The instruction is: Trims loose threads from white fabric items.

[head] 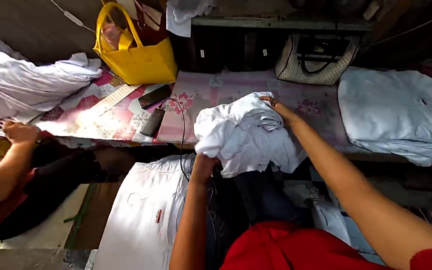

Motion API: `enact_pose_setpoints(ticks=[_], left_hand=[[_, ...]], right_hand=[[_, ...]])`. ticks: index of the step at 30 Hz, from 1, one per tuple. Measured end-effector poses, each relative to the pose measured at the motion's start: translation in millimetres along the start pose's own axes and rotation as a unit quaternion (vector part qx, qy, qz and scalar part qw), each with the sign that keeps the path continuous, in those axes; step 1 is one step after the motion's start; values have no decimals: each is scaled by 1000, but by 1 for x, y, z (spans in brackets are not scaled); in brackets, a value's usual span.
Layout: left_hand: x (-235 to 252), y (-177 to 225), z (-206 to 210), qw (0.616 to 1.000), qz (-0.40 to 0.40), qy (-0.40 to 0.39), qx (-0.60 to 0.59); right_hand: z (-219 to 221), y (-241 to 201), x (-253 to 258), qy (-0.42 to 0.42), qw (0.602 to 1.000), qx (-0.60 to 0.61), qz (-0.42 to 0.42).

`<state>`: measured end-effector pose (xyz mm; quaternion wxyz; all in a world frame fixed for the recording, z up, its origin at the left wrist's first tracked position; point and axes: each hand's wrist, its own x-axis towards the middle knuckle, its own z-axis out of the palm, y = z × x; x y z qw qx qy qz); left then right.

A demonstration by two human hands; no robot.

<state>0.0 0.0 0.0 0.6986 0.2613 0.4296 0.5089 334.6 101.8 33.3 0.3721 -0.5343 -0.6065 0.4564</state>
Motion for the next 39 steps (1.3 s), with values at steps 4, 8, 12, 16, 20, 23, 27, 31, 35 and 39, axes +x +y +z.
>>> enact_pose_setpoints(ticks=[4,8,12,16,20,23,27,31,35,39], left_hand=[[-3,15,19,991,102,17,88],[-19,-20,19,987,148,63,16],[-5,-43,3,963,85,103,233],[-23,8,4,838,253,205,438],[-42,50,69,752,428,88,493],[-12,38,117,713,337,-87,609],[7,16,112,759,327,-93,556],[-37,17,118,881,275,-63,379],[-48,-2,115,927,230,-138,263],[-65,-35,94,860,398,-23,317]], right_hand=[[-20,-31,2,36,998,19,-46],[-60,-56,1,22,996,28,-77],[-58,0,11,79,989,-122,25],[-36,-4,-34,273,914,-300,-10],[10,-44,-95,212,961,-168,-51],[47,-43,-108,50,990,-131,12],[56,-42,-131,160,985,-50,31],[47,-63,-149,167,972,166,-3],[77,-69,-138,156,975,155,-26],[97,-77,-154,39,986,144,71]])
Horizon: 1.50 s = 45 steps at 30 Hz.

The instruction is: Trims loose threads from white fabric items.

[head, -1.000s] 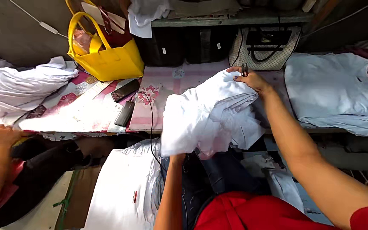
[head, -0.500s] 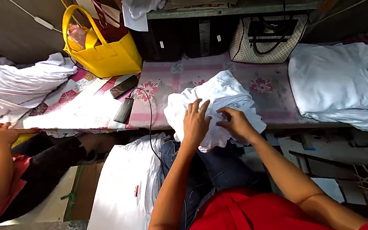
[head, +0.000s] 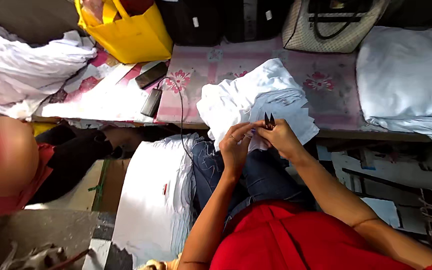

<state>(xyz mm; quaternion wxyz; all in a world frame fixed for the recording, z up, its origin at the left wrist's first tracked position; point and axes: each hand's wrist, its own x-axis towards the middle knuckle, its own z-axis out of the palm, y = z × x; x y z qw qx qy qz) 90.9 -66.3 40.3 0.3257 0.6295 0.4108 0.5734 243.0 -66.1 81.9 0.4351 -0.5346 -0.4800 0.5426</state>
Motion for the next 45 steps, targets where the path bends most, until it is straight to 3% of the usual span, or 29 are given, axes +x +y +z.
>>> enact_pose_setpoints(ticks=[2,5,7,10,16,19,23,27,30,33,38,40,43,45], left_hand=[[-23,-13,-16,998,-44,23,-25],[-49,-30,-59,957,-277,-20,-87],[-49,-48,-91,899,-422,-111,14],[-35,-71,-109,843,-482,-189,149],[17,-112,-108,876,-382,-141,257],[28,-133,-96,815,-417,-241,322],[0,-143,-74,773,-358,-365,376],[-1,-143,-71,764,-366,-371,380],[0,-147,-77,814,-389,-289,321],[5,-138,-87,885,-328,-206,259],[9,-87,-109,890,-220,-253,310],[8,-50,-118,908,-234,-237,254],[0,0,-116,939,-271,-203,56],[-5,17,-108,936,-254,-239,-53]], right_hand=[[-6,2,-10,-59,997,-51,9],[-39,13,-12,-22,992,-119,-32],[-57,13,-8,40,990,-129,-35],[-67,13,3,99,978,-180,-26],[-48,8,21,161,948,-265,-69],[-36,14,29,140,926,-335,-106],[-35,39,46,132,896,-407,-122],[-33,56,61,134,896,-412,-96],[-34,58,62,138,895,-411,-104],[-30,59,58,160,906,-368,-133],[4,62,18,229,928,-230,-183],[23,63,-2,170,943,-162,-234],[39,58,-29,40,965,-89,-243],[39,56,-37,-26,968,-43,-245]])
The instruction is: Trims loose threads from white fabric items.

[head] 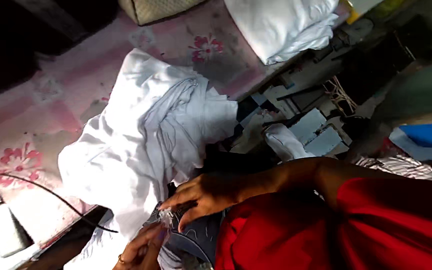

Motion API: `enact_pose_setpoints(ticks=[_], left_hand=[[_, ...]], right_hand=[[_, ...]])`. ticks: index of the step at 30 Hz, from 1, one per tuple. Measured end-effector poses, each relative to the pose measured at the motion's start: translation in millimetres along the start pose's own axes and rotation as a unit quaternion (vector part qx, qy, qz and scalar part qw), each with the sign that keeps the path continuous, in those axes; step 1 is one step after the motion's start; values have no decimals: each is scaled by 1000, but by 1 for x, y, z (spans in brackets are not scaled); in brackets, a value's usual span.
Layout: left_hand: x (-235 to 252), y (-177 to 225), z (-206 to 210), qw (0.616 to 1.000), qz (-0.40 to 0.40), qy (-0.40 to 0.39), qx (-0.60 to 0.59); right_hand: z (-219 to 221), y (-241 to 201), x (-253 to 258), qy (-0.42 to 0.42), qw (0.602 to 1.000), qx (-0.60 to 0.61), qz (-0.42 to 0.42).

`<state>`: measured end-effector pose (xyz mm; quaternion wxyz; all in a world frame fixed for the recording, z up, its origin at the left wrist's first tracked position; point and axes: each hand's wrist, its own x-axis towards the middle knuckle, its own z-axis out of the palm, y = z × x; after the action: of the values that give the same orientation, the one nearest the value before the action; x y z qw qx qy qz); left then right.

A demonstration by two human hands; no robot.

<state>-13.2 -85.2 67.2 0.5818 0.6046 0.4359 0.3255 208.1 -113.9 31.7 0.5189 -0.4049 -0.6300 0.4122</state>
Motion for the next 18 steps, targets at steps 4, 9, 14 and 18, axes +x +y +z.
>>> enact_pose_setpoints(ticks=[4,9,14,18], left_hand=[[4,13,43,997,67,-22,-11],[15,18,76,996,85,-2,-29],[22,27,114,998,66,9,-11],[26,29,117,997,47,-47,34]], right_hand=[[-8,-5,-9,22,999,37,-28],[-38,-9,-20,102,995,16,-9],[-69,-8,-35,113,990,59,61],[-74,-7,-45,155,986,41,34]])
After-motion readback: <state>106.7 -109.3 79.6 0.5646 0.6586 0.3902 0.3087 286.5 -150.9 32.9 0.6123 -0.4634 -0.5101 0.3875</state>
